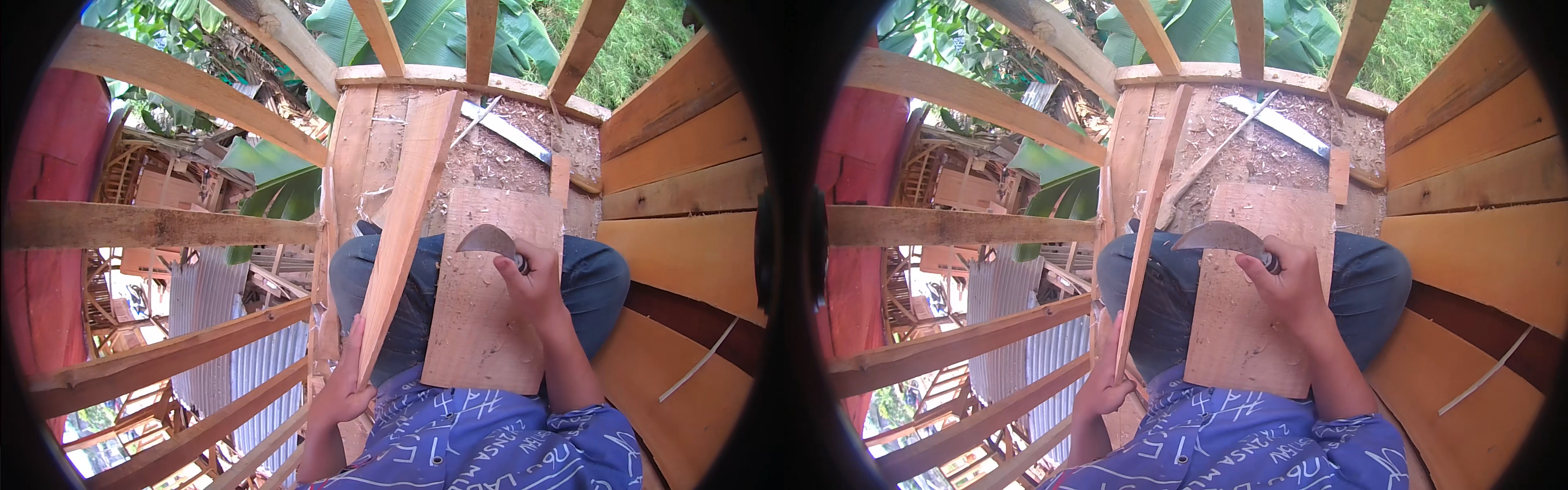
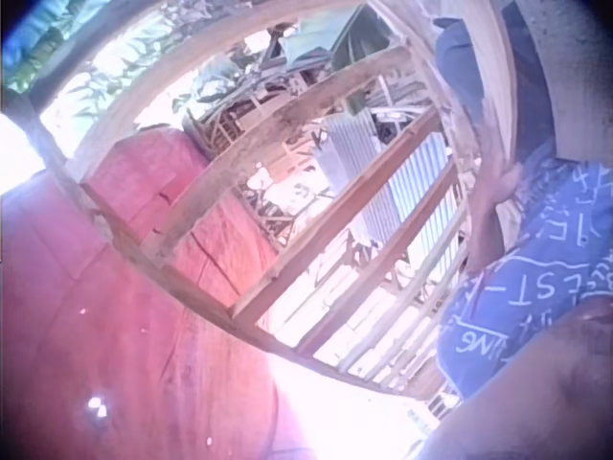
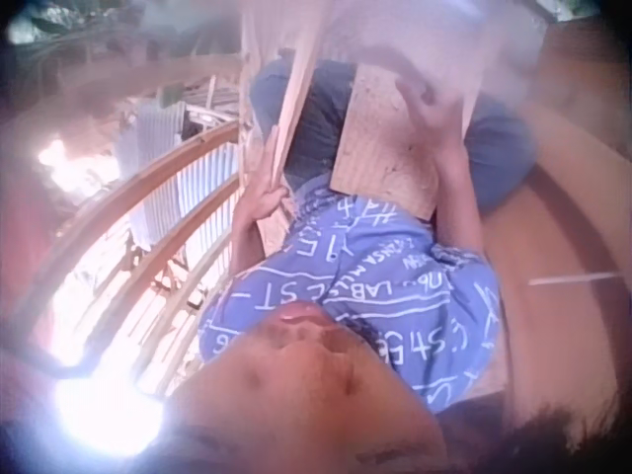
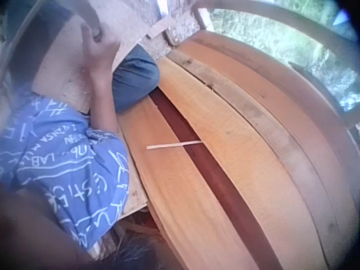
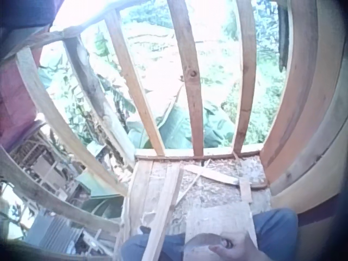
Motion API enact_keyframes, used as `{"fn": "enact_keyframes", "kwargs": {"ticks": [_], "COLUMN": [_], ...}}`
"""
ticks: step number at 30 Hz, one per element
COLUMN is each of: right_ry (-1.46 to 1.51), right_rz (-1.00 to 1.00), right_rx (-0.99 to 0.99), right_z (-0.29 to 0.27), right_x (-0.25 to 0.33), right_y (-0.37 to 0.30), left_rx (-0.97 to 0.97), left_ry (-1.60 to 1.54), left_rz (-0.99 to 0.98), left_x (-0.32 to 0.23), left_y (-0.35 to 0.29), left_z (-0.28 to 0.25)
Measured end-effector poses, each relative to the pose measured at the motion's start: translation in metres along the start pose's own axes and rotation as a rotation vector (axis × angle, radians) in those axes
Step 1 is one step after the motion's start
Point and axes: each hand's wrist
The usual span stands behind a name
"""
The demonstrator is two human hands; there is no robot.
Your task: The person sits cross-legged on a wooden floor and uses a curved knife to shave and smooth a rectangular wooden plank. They hold the plank with their left hand and repeatedly scrape the surface with the knife in their right hand, removing thin shavings of wood.
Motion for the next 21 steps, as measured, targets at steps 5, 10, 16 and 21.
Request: {"fn": "enact_keyframes", "kwargs": {"ticks": [5,10,16,21], "right_ry": [-0.035,-0.101,-0.358,-0.568], "right_rz": [0.0,-0.02,-0.142,-0.189], "right_rx": [0.062,0.116,0.151,0.123], "right_z": [0.007,0.014,0.017,0.011], "right_x": [0.012,0.026,0.048,0.049], "right_y": [-0.011,-0.015,-0.022,-0.039], "left_rx": [0.051,0.026,-0.062,-0.093], "left_ry": [-0.07,-0.106,0.068,0.139], "left_rz": [-0.011,-0.026,-0.014,-0.019], "left_x": [-0.002,-0.002,-0.005,-0.005], "left_y": [0.001,0.0,0.003,0.005], "left_z": [-0.017,-0.014,0.009,0.02]}}
Point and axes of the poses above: each hand's wrist, its own y-axis towards the middle knuckle, its own z-axis out of the palm, x = y × z, and after that the axes turned 6 degrees about -y, right-handed
